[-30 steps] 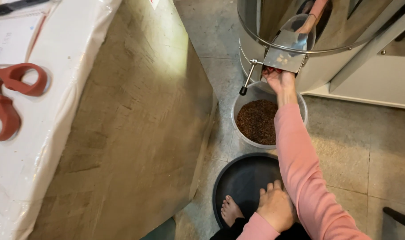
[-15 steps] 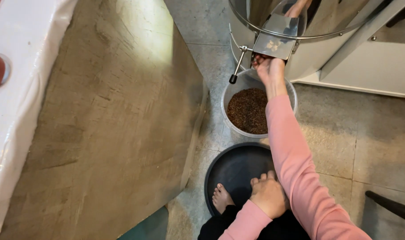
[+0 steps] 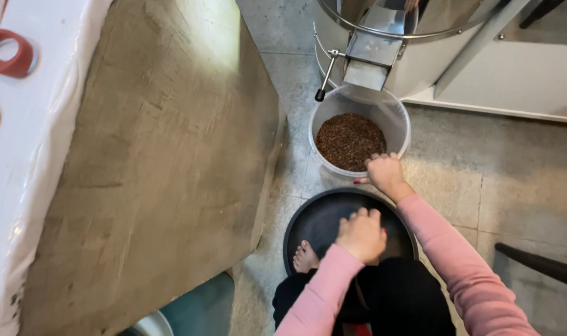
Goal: Manually sorting roasted coffee beans by picking out defects and operating a roasting machine discharge lever
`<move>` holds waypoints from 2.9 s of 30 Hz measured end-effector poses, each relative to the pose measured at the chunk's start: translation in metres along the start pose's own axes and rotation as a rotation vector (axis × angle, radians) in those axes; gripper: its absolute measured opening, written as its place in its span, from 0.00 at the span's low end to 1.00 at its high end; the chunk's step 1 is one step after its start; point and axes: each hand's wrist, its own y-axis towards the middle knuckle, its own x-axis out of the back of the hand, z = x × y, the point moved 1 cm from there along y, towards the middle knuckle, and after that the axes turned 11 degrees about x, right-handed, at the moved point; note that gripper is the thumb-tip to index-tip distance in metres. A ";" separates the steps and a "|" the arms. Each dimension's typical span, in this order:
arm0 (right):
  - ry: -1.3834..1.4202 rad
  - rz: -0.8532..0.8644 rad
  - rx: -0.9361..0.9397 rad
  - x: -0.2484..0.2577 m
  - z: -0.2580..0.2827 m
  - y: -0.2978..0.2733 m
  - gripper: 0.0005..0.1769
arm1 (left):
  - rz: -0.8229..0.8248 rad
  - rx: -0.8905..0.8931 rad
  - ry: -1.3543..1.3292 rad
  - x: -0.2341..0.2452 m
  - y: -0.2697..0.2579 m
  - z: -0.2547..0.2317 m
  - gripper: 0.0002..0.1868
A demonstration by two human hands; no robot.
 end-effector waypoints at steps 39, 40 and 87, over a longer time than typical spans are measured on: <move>1.029 -0.214 0.415 0.350 0.366 -0.272 0.08 | -1.535 0.373 -1.762 -0.143 -0.444 0.290 0.48; 1.010 -0.209 0.406 0.345 0.362 -0.275 0.08 | -1.530 0.354 -1.860 -0.140 -0.443 0.297 0.52; 1.292 -0.255 0.266 0.330 0.315 -0.330 0.08 | -1.139 0.245 -1.581 -0.210 -0.490 0.121 0.43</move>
